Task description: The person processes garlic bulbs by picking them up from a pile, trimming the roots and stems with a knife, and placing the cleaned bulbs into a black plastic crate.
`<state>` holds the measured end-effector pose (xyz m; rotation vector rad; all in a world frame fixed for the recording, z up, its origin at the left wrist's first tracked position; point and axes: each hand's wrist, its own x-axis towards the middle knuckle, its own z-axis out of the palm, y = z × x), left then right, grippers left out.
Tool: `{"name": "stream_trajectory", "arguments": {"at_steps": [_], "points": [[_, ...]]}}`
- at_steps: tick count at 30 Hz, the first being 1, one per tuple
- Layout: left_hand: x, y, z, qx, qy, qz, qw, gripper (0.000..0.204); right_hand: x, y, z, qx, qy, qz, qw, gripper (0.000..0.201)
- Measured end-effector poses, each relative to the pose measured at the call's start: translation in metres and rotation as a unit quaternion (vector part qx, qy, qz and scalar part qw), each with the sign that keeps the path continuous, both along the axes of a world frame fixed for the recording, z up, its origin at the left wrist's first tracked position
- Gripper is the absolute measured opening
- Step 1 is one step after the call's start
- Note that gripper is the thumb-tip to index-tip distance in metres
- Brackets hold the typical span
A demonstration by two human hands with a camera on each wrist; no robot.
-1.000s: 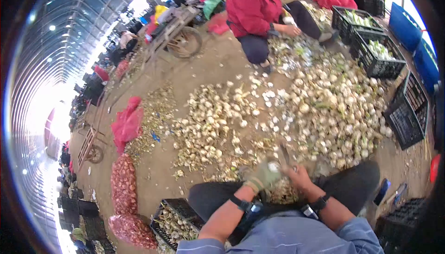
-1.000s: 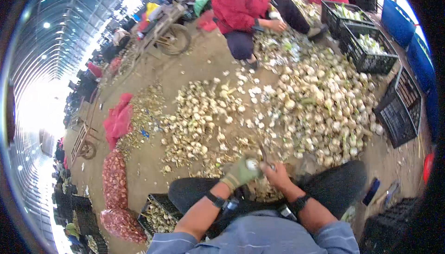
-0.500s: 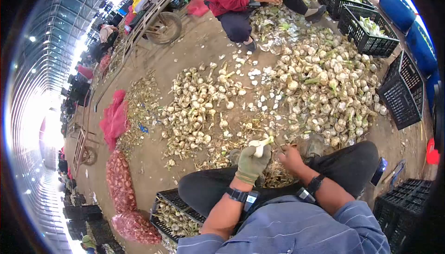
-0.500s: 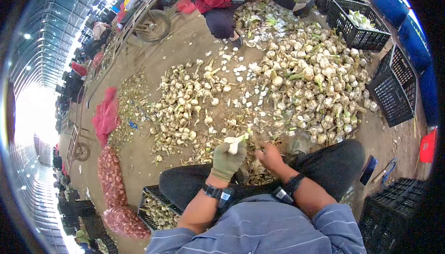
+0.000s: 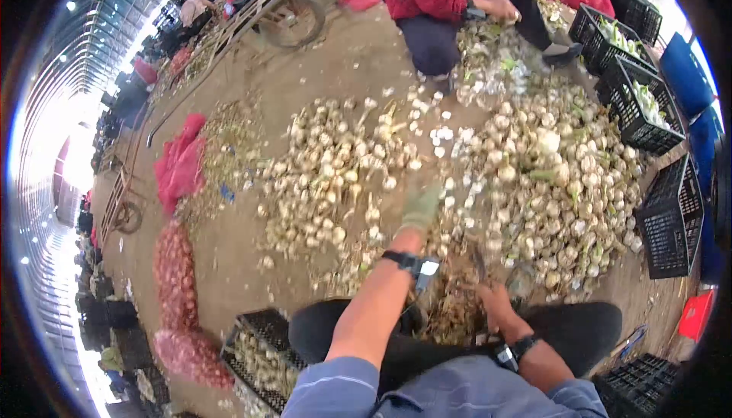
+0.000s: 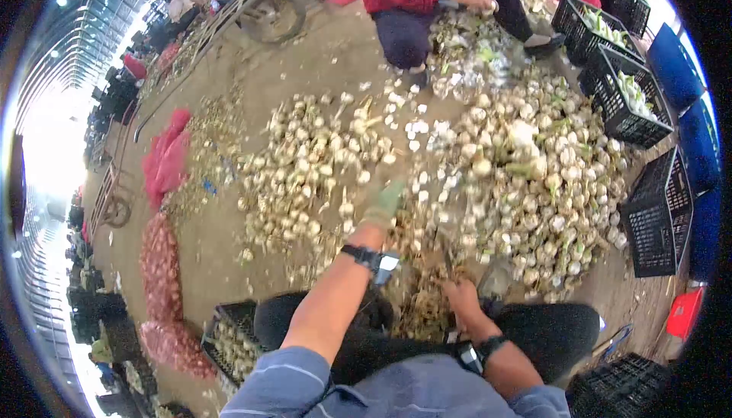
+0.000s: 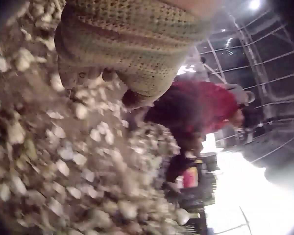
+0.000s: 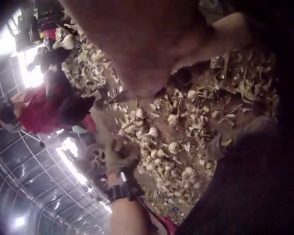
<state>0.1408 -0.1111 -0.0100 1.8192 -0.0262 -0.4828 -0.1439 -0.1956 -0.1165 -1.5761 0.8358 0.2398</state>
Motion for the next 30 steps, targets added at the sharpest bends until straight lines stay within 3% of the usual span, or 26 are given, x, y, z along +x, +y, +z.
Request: {"name": "stream_trajectory", "arguments": {"at_steps": [1, 3, 4, 5, 6, 7, 8, 10, 14, 16, 17, 19, 22, 24, 26, 28, 30], "points": [[0.027, 0.019, -0.038, 0.099, -0.026, 0.028, 0.994, 0.04, -0.003, 0.001, -0.007, -0.022, 0.023, 0.017, 0.999, 0.036], [0.093, 0.094, -0.247, -0.067, -0.057, -0.018, 0.996, 0.059, 0.003, 0.0, 0.005, -0.017, 0.053, 0.016, 0.998, 0.041], [0.084, 0.093, -0.13, 0.286, -0.007, -0.063, 0.956, 0.061, 0.008, 0.003, 0.017, 0.014, 0.063, 0.001, 0.998, 0.044], [0.1, 0.107, -0.17, 0.44, 0.053, -0.04, 0.896, 0.061, 0.003, 0.002, -0.004, 0.036, 0.096, 0.024, 0.994, 0.044], [0.104, 0.113, -0.167, 0.459, 0.061, -0.031, 0.886, 0.06, 0.004, -0.004, -0.022, 0.059, 0.132, 0.046, 0.988, 0.045], [0.105, 0.117, -0.162, 0.481, 0.072, -0.023, 0.874, 0.06, 0.013, -0.011, -0.009, 0.11, 0.142, 0.035, 0.983, 0.045], [0.108, 0.126, -0.188, 0.505, 0.068, -0.049, 0.859, 0.059, 0.021, -0.013, 0.009, 0.163, 0.154, 0.024, 0.974, 0.045], [0.114, 0.144, -0.245, 0.555, 0.063, -0.102, 0.823, 0.057, 0.021, -0.005, -0.013, 0.127, 0.211, 0.021, 0.969, 0.044], [0.132, 0.146, -0.247, 0.548, 0.124, -0.244, 0.791, 0.076, 0.025, -0.011, -0.019, 0.102, 0.206, 0.049, 0.972, 0.037], [0.13, 0.144, -0.237, 0.474, 0.168, -0.205, 0.84, 0.07, 0.01, -0.01, -0.039, 0.093, 0.184, 0.057, 0.977, 0.037], [0.121, 0.144, -0.239, 0.503, 0.121, -0.262, 0.815, 0.068, 0.01, -0.01, -0.038, 0.082, 0.187, 0.061, 0.977, 0.037], [0.114, 0.125, -0.184, 0.523, 0.047, -0.398, 0.752, 0.072, 0.016, -0.006, -0.029, 0.063, 0.188, 0.07, 0.978, 0.038], [0.108, 0.098, -0.15, 0.518, 0.085, -0.441, 0.728, 0.073, 0.009, -0.005, -0.047, 0.04, 0.164, 0.103, 0.98, 0.042], [0.102, 0.087, -0.131, 0.504, 0.016, -0.464, 0.728, 0.075, 0.008, 0.0, -0.027, -0.051, 0.05, 0.141, 0.987, 0.044], [0.094, 0.083, -0.11, 0.481, -0.047, -0.482, 0.731, 0.08, 0.013, 0.005, -0.002, -0.089, 0.027, 0.139, 0.986, 0.043], [0.084, 0.079, -0.082, 0.446, -0.106, -0.489, 0.742, 0.087, 0.021, 0.007, 0.02, -0.071, 0.095, 0.102, 0.988, 0.041], [0.065, 0.08, -0.039, 0.408, -0.167, -0.489, 0.753, 0.091, 0.019, 0.011, 0.042, -0.063, 0.069, 0.066, 0.993, 0.04]]}}
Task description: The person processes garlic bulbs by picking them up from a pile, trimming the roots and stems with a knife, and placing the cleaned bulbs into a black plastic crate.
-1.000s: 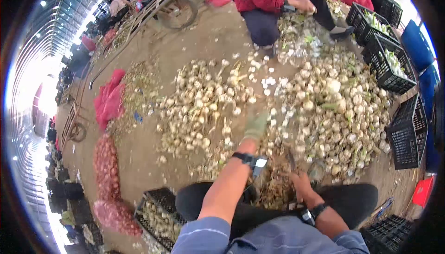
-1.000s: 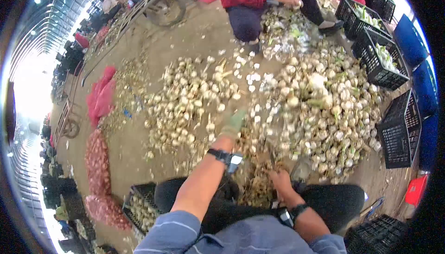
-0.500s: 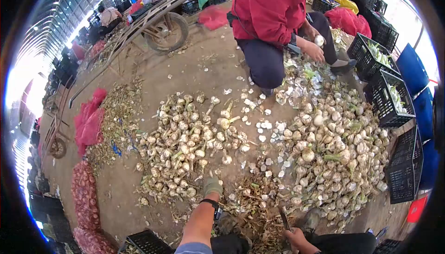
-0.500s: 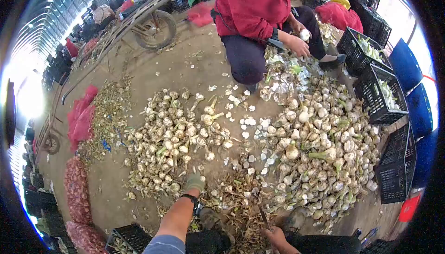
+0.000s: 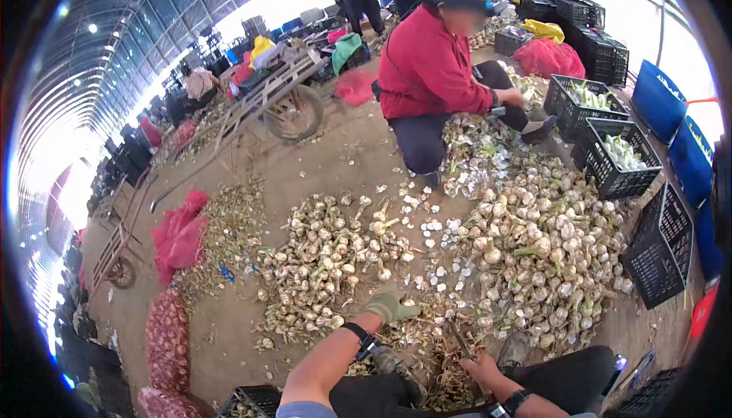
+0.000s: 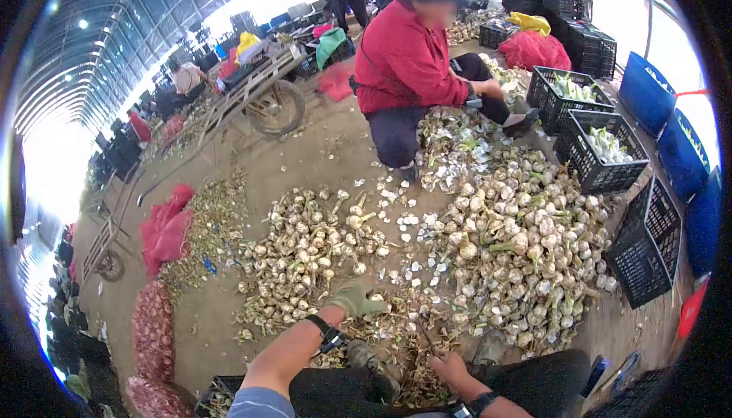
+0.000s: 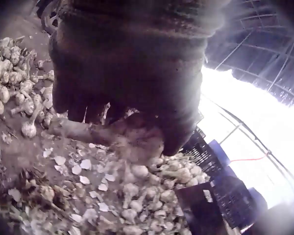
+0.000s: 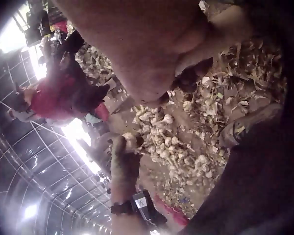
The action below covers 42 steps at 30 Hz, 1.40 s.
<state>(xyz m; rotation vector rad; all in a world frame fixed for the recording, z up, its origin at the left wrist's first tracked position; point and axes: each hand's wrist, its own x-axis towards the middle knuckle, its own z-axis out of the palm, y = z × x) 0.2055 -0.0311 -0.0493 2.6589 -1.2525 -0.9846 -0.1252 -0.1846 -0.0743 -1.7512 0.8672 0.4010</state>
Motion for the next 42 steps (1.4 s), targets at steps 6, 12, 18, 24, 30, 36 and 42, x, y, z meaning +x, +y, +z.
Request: {"name": "stream_trajectory", "arguments": {"at_steps": [6, 12, 18, 24, 30, 36, 42], "points": [[-0.068, 0.003, 0.047, -0.284, 0.157, 0.137, 0.936, 0.068, -0.01, 0.003, 0.018, 0.008, -0.093, 0.01, 0.996, 0.042], [-0.161, 0.006, 0.131, -0.291, 0.523, 0.451, 0.662, 0.049, -0.019, 0.003, 0.03, 0.051, -0.183, -0.039, 0.981, 0.025], [-0.202, 0.034, 0.107, -0.378, 0.43, 0.311, 0.759, 0.032, -0.026, 0.004, 0.075, -0.016, -0.259, -0.021, 0.966, 0.024], [-0.217, 0.038, 0.109, -0.376, 0.351, 0.261, 0.817, 0.03, -0.024, 0.013, 0.105, -0.103, -0.346, 0.068, 0.93, 0.019], [-0.216, 0.038, 0.078, -0.374, 0.235, 0.153, 0.884, 0.035, -0.022, 0.021, 0.109, -0.182, -0.349, 0.134, 0.909, 0.026], [-0.222, 0.04, 0.063, -0.424, 0.294, 0.201, 0.833, 0.04, -0.024, 0.021, 0.112, -0.205, -0.297, 0.173, 0.916, 0.027], [-0.22, 0.04, 0.082, -0.407, 0.281, 0.178, 0.85, 0.039, -0.022, 0.022, 0.093, -0.232, -0.317, 0.176, 0.903, 0.03]]}}
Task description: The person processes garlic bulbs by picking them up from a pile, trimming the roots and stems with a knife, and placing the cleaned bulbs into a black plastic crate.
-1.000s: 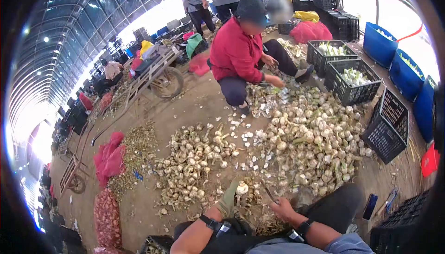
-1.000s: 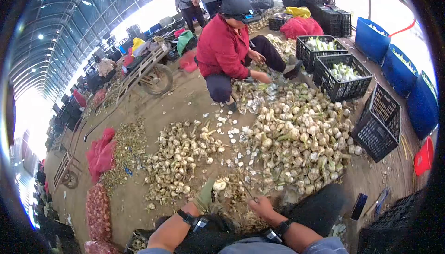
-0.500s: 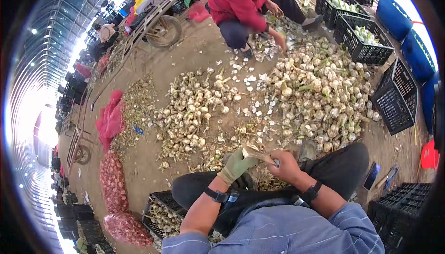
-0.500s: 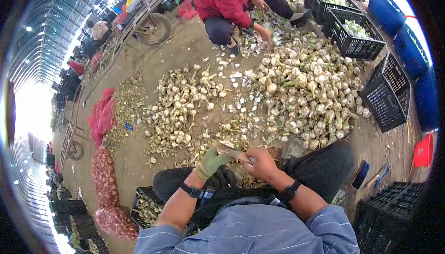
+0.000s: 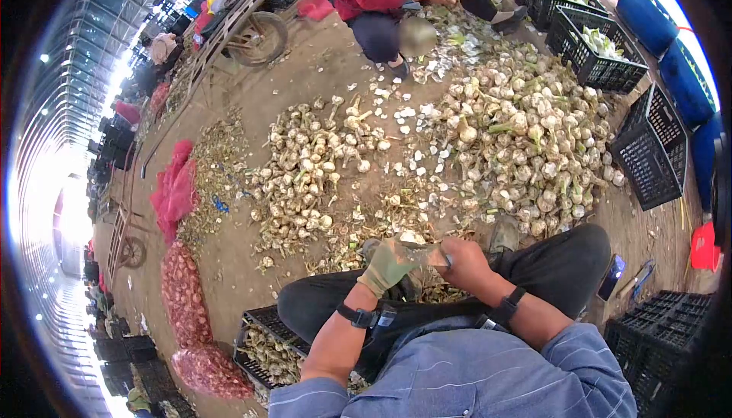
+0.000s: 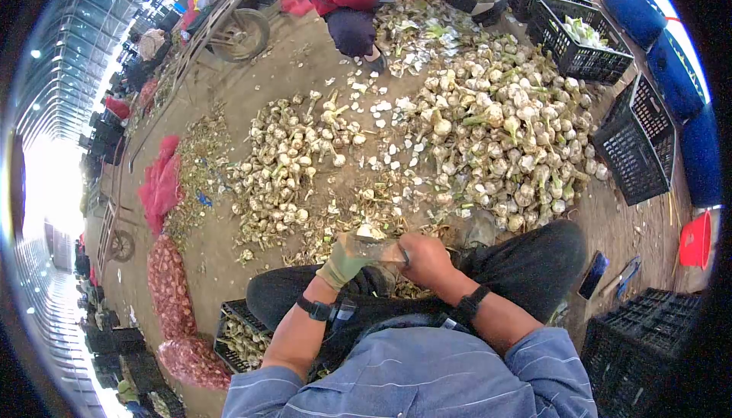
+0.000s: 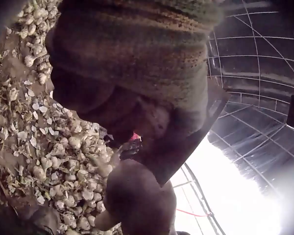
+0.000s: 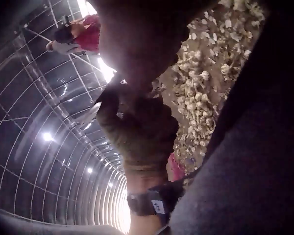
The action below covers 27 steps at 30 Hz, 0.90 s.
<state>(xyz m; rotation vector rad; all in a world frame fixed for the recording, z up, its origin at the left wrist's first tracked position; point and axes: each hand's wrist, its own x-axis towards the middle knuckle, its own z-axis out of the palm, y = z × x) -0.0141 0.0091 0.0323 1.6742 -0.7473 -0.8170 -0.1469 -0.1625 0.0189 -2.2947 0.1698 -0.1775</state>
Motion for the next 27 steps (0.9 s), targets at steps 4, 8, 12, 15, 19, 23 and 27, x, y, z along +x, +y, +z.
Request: {"name": "stream_trajectory", "arguments": {"at_steps": [4, 8, 12, 15, 19, 23, 27], "points": [[0.009, 0.008, -0.021, 0.084, -0.156, -0.067, 0.982, 0.027, 0.001, 0.0, -0.009, -0.004, -0.039, 0.002, 0.999, 0.026], [-0.005, 0.003, 0.03, -0.042, 0.001, -0.024, 0.999, 0.015, 0.007, -0.018, -0.058, 0.009, 0.223, -0.07, 0.972, 0.037], [0.004, 0.003, 0.058, 0.027, 0.116, 0.044, 0.992, 0.032, 0.014, -0.02, -0.055, 0.055, 0.229, -0.156, 0.959, 0.034], [-0.003, 0.006, 0.031, 0.08, 0.177, 0.113, 0.974, 0.042, 0.008, -0.02, -0.059, 0.098, 0.237, -0.182, 0.949, 0.035], [0.013, 0.002, 0.018, 0.048, 0.066, 0.148, 0.986, 0.052, 0.006, -0.017, -0.078, 0.144, 0.162, -0.138, 0.966, 0.037], [0.022, -0.005, 0.039, 0.132, -0.093, 0.07, 0.984, 0.051, 0.004, -0.015, -0.061, 0.147, 0.186, -0.107, 0.966, 0.038], [0.026, -0.011, 0.057, 0.211, -0.192, 0.072, 0.956, 0.058, 0.006, -0.018, -0.056, 0.177, 0.203, -0.118, 0.956, 0.038]]}}
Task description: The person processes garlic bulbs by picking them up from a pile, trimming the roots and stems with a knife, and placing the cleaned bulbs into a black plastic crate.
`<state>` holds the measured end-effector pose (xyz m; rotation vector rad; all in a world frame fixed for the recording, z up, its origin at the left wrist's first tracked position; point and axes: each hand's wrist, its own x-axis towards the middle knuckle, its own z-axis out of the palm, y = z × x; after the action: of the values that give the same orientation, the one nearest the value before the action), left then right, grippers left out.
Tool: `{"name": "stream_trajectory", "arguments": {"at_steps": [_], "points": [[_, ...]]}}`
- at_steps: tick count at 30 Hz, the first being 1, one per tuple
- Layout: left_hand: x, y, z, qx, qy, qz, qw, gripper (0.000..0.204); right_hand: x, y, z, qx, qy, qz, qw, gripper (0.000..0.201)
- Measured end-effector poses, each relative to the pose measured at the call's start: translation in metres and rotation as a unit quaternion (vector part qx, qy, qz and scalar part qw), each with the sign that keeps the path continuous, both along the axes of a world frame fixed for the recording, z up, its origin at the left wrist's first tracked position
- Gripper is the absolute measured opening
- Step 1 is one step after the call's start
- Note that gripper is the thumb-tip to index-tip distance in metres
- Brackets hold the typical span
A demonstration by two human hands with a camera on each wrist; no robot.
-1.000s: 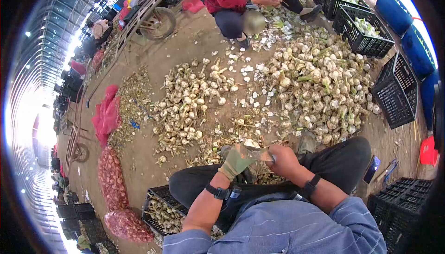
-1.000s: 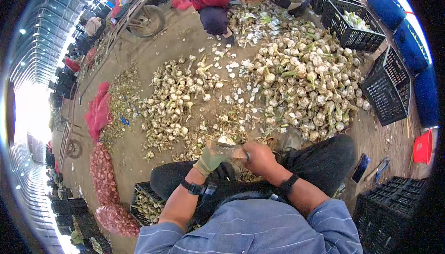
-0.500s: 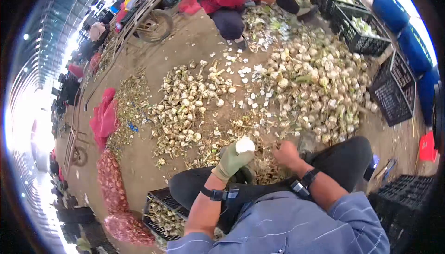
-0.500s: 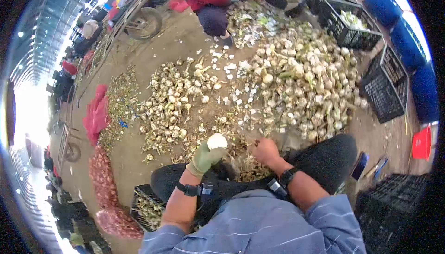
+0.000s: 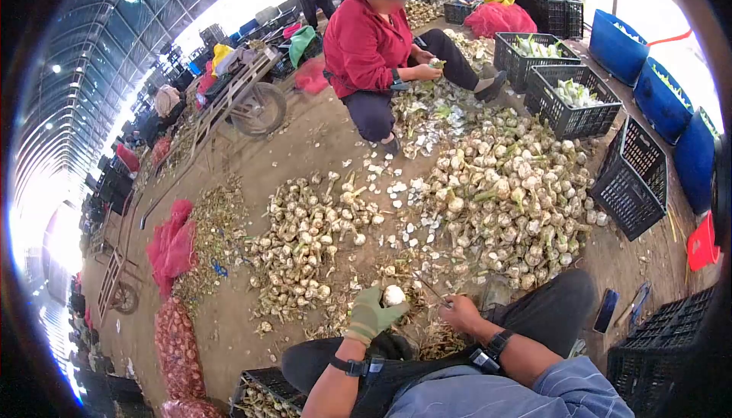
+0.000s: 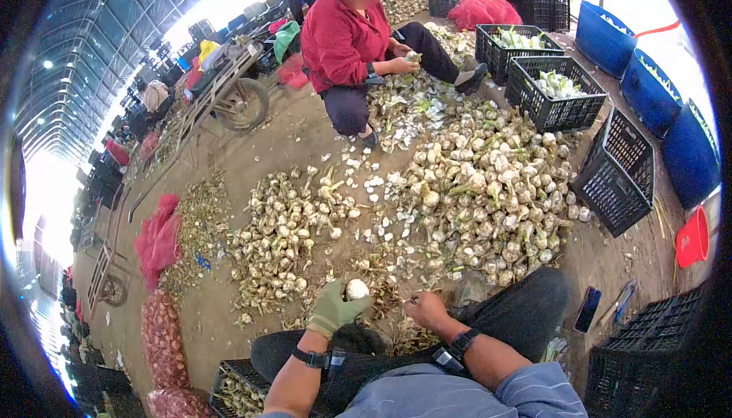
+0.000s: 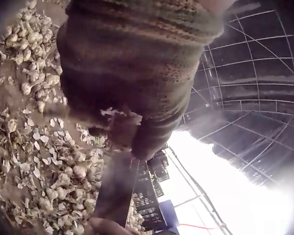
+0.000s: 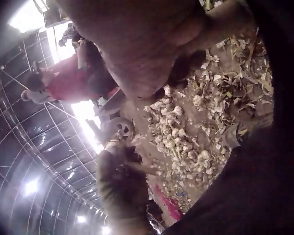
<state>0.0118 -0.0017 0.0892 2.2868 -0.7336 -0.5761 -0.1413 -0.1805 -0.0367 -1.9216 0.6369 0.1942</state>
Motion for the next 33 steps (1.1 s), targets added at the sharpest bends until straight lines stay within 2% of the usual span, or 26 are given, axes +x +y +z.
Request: {"name": "stream_trajectory", "arguments": {"at_steps": [1, 2, 3, 5, 6, 7, 8, 11, 13, 15, 17, 19, 20, 23, 26, 29, 32, 33], "points": [[-0.001, 0.001, 0.001, 0.011, -0.018, 0.008, 1.0, 0.061, -0.001, 0.001, -0.001, 0.011, 0.007, -0.001, 1.0, 0.038], [0.0, 0.001, -0.016, -0.086, 0.122, 0.051, 0.988, 0.048, -0.002, 0.002, 0.002, 0.004, 0.003, -0.006, 1.0, 0.039], [0.001, 0.006, -0.029, -0.122, 0.15, 0.058, 0.979, 0.045, -0.002, 0.001, 0.006, -0.001, 0.0, -0.011, 1.0, 0.041], [-0.001, 0.0, -0.011, -0.189, 0.212, 0.081, 0.956, 0.04, -0.003, 0.001, 0.007, -0.002, -0.029, -0.026, 0.999, 0.04], [-0.001, 0.003, -0.021, -0.26, 0.297, 0.127, 0.91, 0.037, -0.003, 0.003, 0.004, 0.002, -0.054, -0.035, 0.998, 0.038], [0.0, 0.004, -0.032, -0.331, 0.374, 0.176, 0.848, 0.034, -0.003, 0.004, 0.003, 0.006, -0.079, -0.042, 0.996, 0.037], [-0.004, -0.002, -0.025, -0.41, 0.435, 0.201, 0.776, 0.031, -0.001, 0.003, 0.007, 0.004, -0.082, -0.036, 0.996, 0.035], [-0.006, -0.006, -0.048, -0.485, 0.498, 0.257, 0.672, 0.028, -0.003, 0.005, 0.023, 0.017, -0.12, -0.026, 0.992, 0.032], [-0.013, -0.01, -0.053, -0.462, 0.482, 0.269, 0.694, 0.025, -0.005, 0.008, 0.026, 0.054, -0.182, -0.03, 0.981, 0.031], [-0.023, -0.019, -0.049, -0.419, 0.464, 0.304, 0.719, 0.025, -0.007, 0.01, 0.037, 0.085, -0.165, -0.041, 0.982, 0.032], [-0.033, -0.025, -0.054, -0.411, 0.457, 0.319, 0.722, 0.027, -0.006, 0.01, 0.044, 0.102, -0.158, -0.041, 0.981, 0.033], [-0.04, -0.028, -0.057, -0.402, 0.465, 0.326, 0.718, 0.028, -0.006, 0.011, 0.028, 0.09, -0.154, -0.063, 0.982, 0.026], [-0.044, -0.03, -0.055, -0.407, 0.475, 0.326, 0.709, 0.025, -0.005, 0.012, 0.028, 0.084, -0.152, -0.073, 0.982, 0.023], [-0.044, -0.033, -0.065, -0.422, 0.508, 0.316, 0.681, 0.033, -0.004, 0.01, 0.035, 0.052, -0.155, -0.074, 0.984, 0.034], [-0.045, -0.034, -0.065, -0.513, 0.551, 0.323, 0.574, 0.028, 0.002, 0.004, 0.019, -0.022, -0.096, 0.008, 0.995, 0.036], [-0.031, -0.039, -0.055, -0.524, 0.525, 0.353, 0.571, 0.022, -0.011, 0.009, -0.037, -0.056, 0.034, 0.031, 0.997, 0.036], [0.002, -0.057, -0.071, -0.512, 0.459, 0.324, 0.65, 0.013, 0.001, 0.0, -0.047, 0.017, 0.068, -0.037, 0.997, 0.046], [0.009, -0.082, -0.063, -0.481, 0.334, 0.224, 0.779, 0.016, 0.004, 0.001, -0.044, 0.054, 0.076, -0.058, 0.994, 0.05]]}}
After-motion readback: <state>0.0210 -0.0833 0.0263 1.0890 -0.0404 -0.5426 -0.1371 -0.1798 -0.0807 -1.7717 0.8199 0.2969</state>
